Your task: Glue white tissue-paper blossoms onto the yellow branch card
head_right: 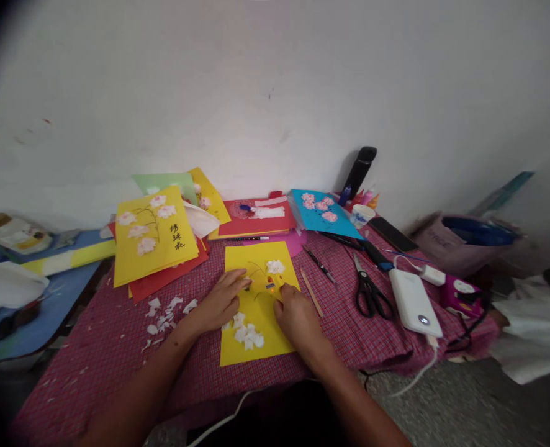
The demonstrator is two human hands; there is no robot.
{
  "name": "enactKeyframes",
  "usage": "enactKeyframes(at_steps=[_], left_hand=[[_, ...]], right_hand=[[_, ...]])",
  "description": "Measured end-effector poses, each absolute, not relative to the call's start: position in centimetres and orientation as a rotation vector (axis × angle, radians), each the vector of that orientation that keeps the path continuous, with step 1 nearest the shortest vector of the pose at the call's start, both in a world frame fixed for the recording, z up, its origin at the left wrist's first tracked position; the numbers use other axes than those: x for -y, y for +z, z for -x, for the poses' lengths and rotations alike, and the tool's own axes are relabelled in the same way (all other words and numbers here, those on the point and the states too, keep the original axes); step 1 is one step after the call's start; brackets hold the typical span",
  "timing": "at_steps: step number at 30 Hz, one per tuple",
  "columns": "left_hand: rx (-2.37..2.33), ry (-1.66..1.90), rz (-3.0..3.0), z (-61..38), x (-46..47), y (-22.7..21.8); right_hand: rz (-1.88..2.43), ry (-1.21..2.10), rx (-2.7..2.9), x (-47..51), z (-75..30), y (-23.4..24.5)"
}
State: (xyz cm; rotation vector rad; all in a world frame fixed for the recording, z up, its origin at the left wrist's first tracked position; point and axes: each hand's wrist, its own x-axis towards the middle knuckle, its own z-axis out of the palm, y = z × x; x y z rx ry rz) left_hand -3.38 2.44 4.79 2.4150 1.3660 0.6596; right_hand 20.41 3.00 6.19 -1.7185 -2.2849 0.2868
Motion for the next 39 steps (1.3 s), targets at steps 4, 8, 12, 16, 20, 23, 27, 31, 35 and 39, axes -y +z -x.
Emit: enactKeyframes(at_steps=[4,8,12,16,20,23,27,31,35,39], left_hand=[[-1.361,0.659,-2.409,3.3,-2.4,4.9],[-1.355,0.665,-2.398,3.3,-2.4,4.9],[-1.351,0.674,-2.387,3.4,-2.4,4.7],[-1.349,0.667,-2.406,3.5,-2.5,4.4],[-1.357,0.662,-2.411,3.5,-2.5,4.4],[-1.347,0.665,-2.409,3.5,-2.4,4.5],[-1.342,0.669,-2.403,3.5,-2.3,4.6],[-1.341,0.670,-2.404,3.5,-2.4,4.5],[-1.348,0.665,-2.415,3.5,-2.4,4.4],[-1.344,0.669,-2.411,3.5,-2.4,4.5]], right_hand=[[1.726,0.279,2.292,-3.1,-20.8,6.4],[1.709,0.268,2.282,-3.2,-21.2,6.5],[1.698,0.268,2.278,-3.4,-21.6,6.5],[1.699,0.257,2.283,-3.6,-22.0,6.3],[1.699,0.247,2.287,-3.8,-22.1,6.3],[1.726,0.226,2.285,-3.9,-22.1,6.4],[1.742,0.199,2.278,-4.0,-22.1,6.5],[1.741,0.195,2.288,-4.1,-22.1,6.5],[1.730,0.198,2.294,-4.0,-22.0,6.6],[1.747,0.184,2.302,-4.1,-21.9,6.9]])
